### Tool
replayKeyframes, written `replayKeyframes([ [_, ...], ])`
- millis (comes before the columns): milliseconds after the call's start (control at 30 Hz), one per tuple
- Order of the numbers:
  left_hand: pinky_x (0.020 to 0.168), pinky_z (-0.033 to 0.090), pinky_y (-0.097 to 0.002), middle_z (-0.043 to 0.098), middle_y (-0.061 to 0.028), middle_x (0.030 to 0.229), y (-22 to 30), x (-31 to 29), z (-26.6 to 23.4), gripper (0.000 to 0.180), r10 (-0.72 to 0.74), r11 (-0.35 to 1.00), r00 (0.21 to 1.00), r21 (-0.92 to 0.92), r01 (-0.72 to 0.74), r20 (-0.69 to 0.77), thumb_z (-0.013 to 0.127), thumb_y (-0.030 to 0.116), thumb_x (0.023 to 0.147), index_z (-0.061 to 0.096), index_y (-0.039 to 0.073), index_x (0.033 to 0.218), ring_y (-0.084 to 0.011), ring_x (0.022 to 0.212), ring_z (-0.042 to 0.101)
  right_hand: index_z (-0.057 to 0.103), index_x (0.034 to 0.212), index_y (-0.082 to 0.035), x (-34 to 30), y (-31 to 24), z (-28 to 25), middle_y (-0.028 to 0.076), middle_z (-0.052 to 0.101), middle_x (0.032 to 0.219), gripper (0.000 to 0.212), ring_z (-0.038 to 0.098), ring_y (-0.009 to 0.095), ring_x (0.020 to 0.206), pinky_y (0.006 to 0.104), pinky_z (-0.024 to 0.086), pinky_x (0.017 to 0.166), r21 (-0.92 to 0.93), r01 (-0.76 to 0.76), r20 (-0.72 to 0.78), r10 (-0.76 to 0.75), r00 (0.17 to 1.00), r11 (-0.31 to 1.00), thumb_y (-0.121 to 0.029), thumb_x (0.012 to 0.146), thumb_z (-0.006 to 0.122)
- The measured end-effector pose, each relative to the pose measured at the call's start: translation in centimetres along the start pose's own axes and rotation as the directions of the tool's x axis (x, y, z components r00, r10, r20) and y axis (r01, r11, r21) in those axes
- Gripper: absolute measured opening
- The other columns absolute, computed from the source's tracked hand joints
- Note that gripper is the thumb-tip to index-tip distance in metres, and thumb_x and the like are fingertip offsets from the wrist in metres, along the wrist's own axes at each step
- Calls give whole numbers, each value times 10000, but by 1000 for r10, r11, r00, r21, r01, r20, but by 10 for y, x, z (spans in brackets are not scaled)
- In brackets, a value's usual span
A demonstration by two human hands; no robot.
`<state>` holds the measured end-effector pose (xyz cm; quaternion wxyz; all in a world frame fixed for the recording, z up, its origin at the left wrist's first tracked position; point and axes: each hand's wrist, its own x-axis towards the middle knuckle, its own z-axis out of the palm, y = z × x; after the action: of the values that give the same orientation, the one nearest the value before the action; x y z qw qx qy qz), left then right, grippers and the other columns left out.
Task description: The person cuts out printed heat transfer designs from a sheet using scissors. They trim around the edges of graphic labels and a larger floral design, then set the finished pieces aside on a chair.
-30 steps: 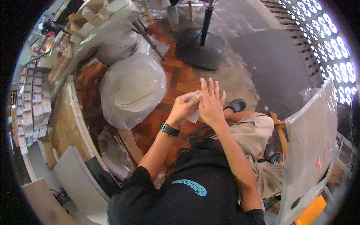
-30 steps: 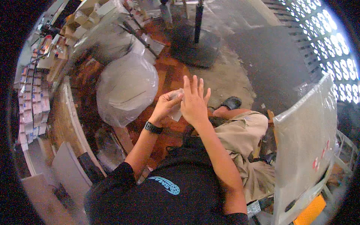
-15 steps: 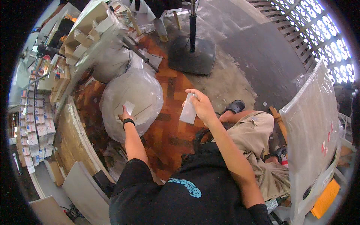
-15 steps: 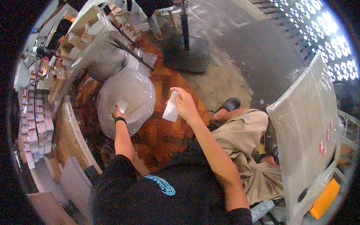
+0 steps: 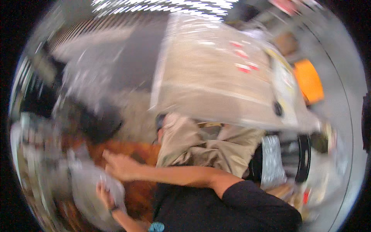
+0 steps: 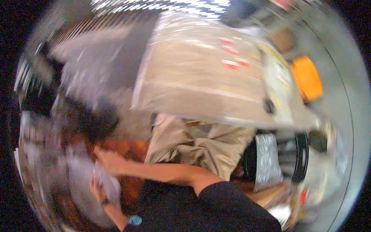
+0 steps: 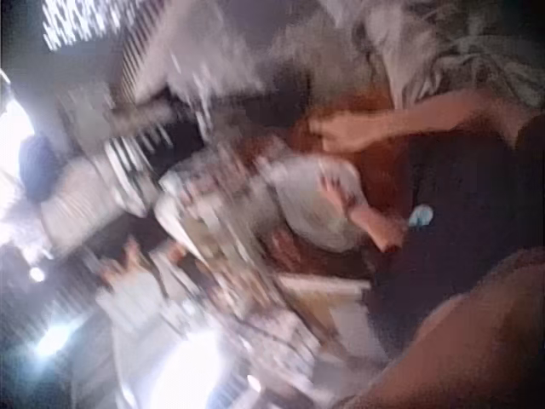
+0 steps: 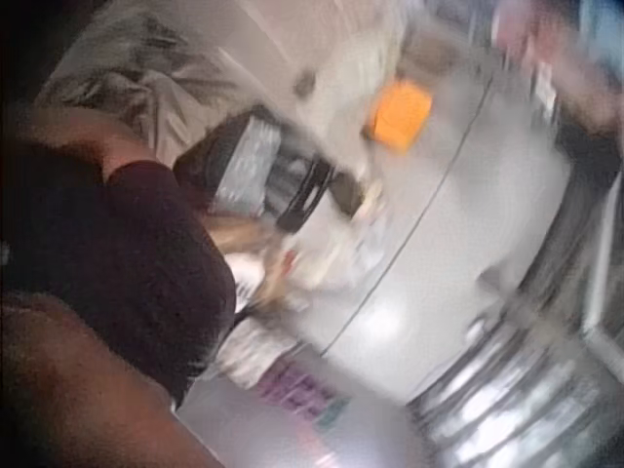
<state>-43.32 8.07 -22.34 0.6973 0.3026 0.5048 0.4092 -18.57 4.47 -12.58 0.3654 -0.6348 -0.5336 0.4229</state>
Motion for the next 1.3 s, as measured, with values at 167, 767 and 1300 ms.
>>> replayKeyframes([
  [167,936,517,-408,637,-168,1131,-22,17,-111,262,259,784,814,606,138,-520,572,182,998,624,41,1212,-256,1076,620,686,1045,-38,-87,-46,-136,162,712,1024,215,663,375,944,458,521,841,223,493,81,-520,850,841,-214,957,600],
  [767,756,463,-269,649,-71,1024,189,32,380,317,753,246,278,137,-959,596,565,182,1032,624,-45,1246,-146,851,572,662,1175,-5,-308,100,-576,221,721,978,400,717,333,950,442,572,824,-162,-962,-985,-96,144,218,-291,895,638],
  [1300,1169,281,-555,336,-220,1564,44,-196,625,806,-138,14,-655,-660,-752,743,749,392,818,401,147,1502,-426,1429,350,705,1100,-113,-458,-71,-361,43,714,1035,351,662,208,940,368,505,846,-632,-637,-757,-175,630,441,-62,752,708],
])
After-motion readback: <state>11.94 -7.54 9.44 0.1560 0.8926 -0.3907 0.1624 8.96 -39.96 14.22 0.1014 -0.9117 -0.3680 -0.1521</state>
